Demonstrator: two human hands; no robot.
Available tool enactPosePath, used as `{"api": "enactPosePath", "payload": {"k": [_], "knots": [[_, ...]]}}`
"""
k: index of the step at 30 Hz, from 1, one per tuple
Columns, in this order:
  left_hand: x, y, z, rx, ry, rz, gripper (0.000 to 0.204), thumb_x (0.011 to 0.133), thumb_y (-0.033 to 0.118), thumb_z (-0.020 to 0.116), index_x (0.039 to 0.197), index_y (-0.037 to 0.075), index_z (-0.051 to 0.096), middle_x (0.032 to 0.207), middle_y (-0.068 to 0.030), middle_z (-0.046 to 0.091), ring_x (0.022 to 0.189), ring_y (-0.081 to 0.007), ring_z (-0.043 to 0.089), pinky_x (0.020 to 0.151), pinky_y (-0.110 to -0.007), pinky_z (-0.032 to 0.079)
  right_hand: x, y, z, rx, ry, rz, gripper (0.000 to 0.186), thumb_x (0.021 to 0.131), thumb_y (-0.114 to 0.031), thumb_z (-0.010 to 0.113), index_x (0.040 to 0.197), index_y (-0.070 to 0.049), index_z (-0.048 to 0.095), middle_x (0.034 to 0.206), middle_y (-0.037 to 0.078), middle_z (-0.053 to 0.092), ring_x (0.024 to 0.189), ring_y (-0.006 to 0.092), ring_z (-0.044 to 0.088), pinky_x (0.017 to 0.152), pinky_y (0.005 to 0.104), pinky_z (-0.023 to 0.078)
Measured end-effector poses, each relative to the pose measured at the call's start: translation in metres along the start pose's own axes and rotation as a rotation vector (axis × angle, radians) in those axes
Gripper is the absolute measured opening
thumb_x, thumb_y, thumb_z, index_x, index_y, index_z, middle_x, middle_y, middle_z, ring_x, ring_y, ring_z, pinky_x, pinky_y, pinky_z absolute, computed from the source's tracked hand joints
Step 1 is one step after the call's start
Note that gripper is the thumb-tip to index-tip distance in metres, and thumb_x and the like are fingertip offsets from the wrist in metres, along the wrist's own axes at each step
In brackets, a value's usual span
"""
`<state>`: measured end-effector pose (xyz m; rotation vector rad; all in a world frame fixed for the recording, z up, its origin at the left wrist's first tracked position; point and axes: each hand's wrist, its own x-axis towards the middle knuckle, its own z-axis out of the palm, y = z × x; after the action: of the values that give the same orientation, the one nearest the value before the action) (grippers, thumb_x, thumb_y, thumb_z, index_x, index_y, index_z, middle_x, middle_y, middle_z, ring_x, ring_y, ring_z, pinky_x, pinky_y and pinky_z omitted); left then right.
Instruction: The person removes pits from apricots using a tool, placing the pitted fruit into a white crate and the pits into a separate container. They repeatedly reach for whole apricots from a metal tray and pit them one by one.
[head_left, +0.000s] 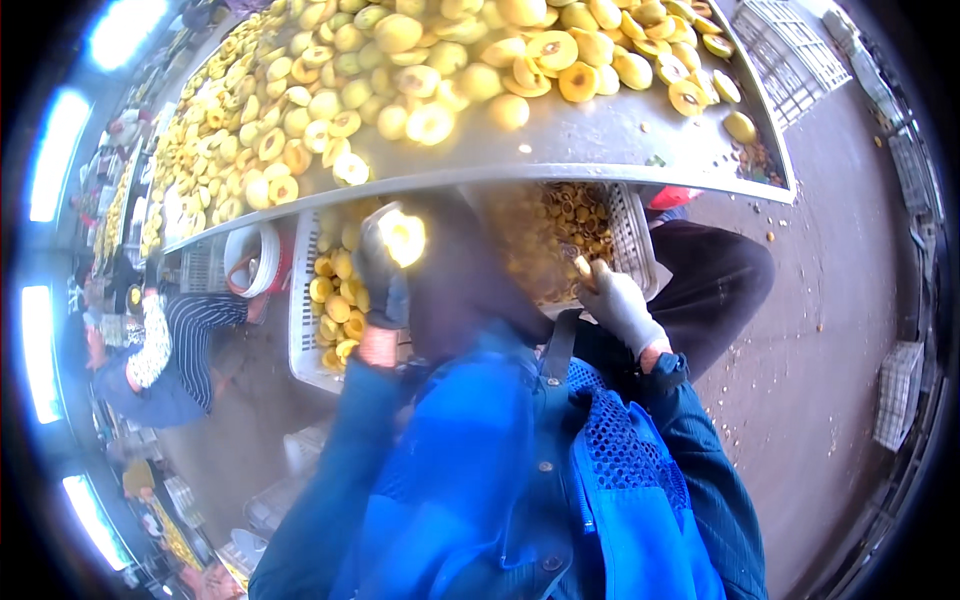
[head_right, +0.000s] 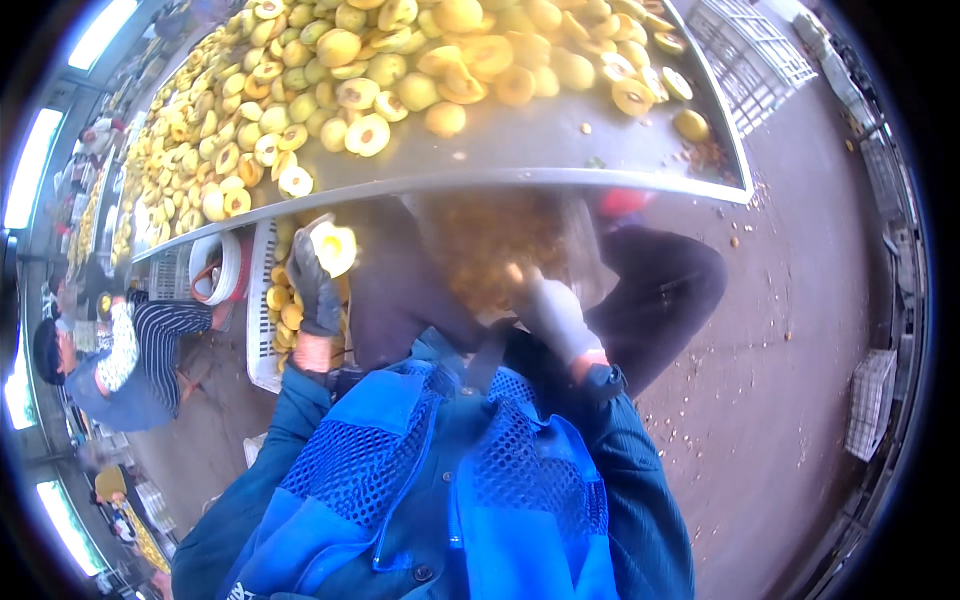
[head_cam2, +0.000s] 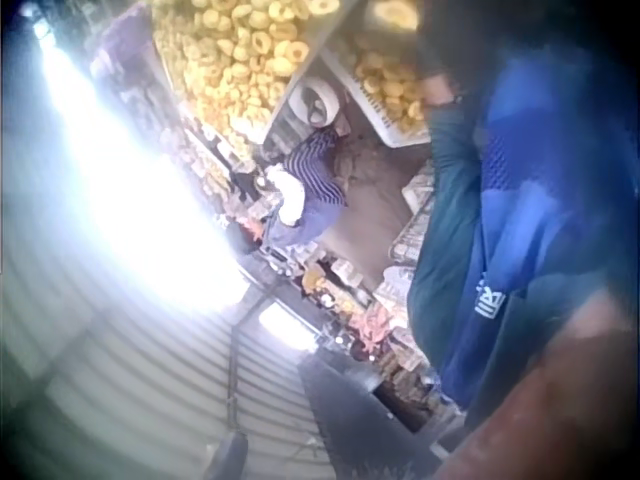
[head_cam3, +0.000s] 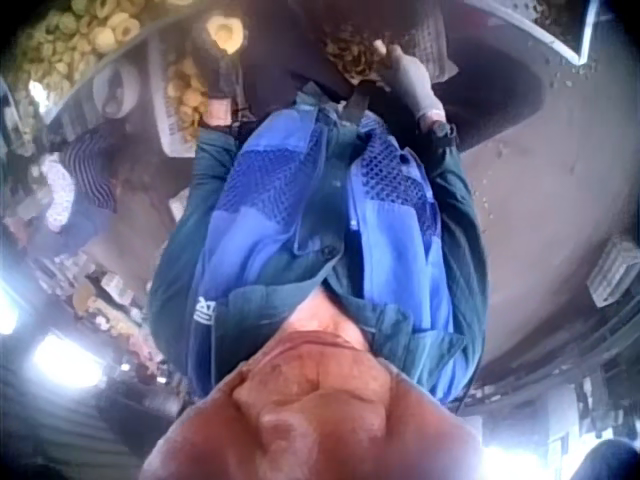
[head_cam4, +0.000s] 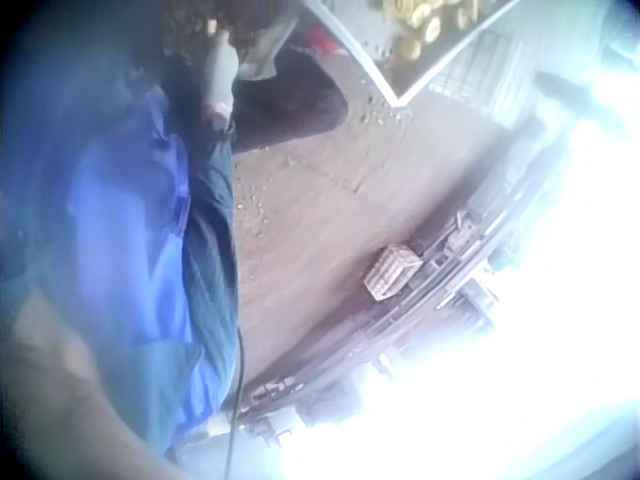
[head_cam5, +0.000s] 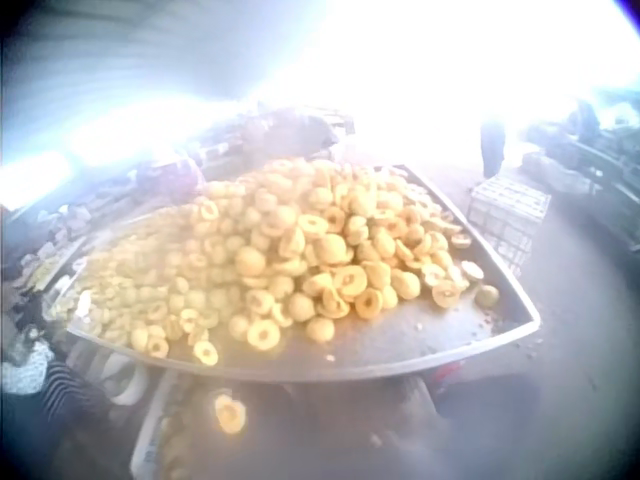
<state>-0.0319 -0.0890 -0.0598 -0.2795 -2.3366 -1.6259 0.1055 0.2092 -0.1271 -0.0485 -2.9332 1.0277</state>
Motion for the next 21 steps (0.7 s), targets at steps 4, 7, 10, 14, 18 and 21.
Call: {"api": "enactPosePath", "payload": {"k": [4,7,10,14,18,21], "knots": [[0.026,-0.036,-0.058,0.772,0.140,0.518,0.033,0.089,0.020,0.064,0.115,0.000,0.061,0.110,-0.0178,0.064,0.100,-0.0328,0.060,0.089,-0.041,0.046,-0.004,0.010,0.012,-0.049,-0.037,0.010,0.016,0.087,-0.018,0.056,0.102,-0.013,0.058,0.068,0.017,0.062,0.060,0.0371,0.062,0.056,0.0496,0.049],[0.065,0.001,-0.015,0.534,-0.051,0.506,0.035,0.088,0.022,0.065,0.115,0.000,0.061,0.110,-0.0184,0.063,0.101,-0.0356,0.059,0.089,-0.041,0.047,0.000,0.008,0.010,-0.043,-0.067,0.051,0.025,0.085,-0.018,0.059,0.110,-0.013,0.059,0.072,0.018,0.064,0.064,0.0379,0.063,0.059,0.0497,0.049],[0.105,0.018,0.051,0.468,-0.369,0.593,0.038,0.088,0.023,0.064,0.117,0.000,0.060,0.112,-0.0193,0.062,0.104,-0.0346,0.059,0.090,-0.040,0.047,0.000,0.008,0.007,0.029,-0.090,0.085,0.034,0.082,-0.018,0.061,0.116,-0.013,0.058,0.074,0.020,0.065,0.070,0.0390,0.064,0.064,0.0492,0.050],[0.147,0.024,0.122,0.707,-0.685,0.829,0.051,0.088,0.041,0.061,0.114,-0.003,0.059,0.110,-0.0215,0.062,0.101,-0.0351,0.061,0.086,-0.041,0.048,-0.002,0.007,0.007,0.137,-0.036,0.108,0.021,0.085,-0.022,0.062,0.092,-0.006,0.051,0.066,0.023,0.061,0.067,0.0427,0.062,0.061,0.0518,0.048],[0.162,0.033,0.165,0.775,-0.923,0.413,0.056,0.083,0.052,0.061,0.097,-0.003,0.060,0.091,-0.0227,0.064,0.088,-0.0366,0.062,0.077,-0.045,0.048,-0.003,0.009,0.001,0.131,-0.064,0.132,0.025,0.082,-0.022,0.063,0.099,-0.005,0.053,0.071,0.022,0.063,0.070,0.0411,0.063,0.064,0.0506,0.049],[0.161,0.029,0.181,0.876,-0.869,0.458,0.054,0.083,0.049,0.061,0.093,-0.005,0.059,0.085,-0.0242,0.063,0.086,-0.0361,0.063,0.076,-0.045,0.048,-0.002,0.013,0.003,0.133,-0.124,0.185,0.033,0.079,-0.021,0.064,0.106,-0.005,0.056,0.077,0.022,0.066,0.073,0.0401,0.064,0.066,0.0499,0.050]]}}
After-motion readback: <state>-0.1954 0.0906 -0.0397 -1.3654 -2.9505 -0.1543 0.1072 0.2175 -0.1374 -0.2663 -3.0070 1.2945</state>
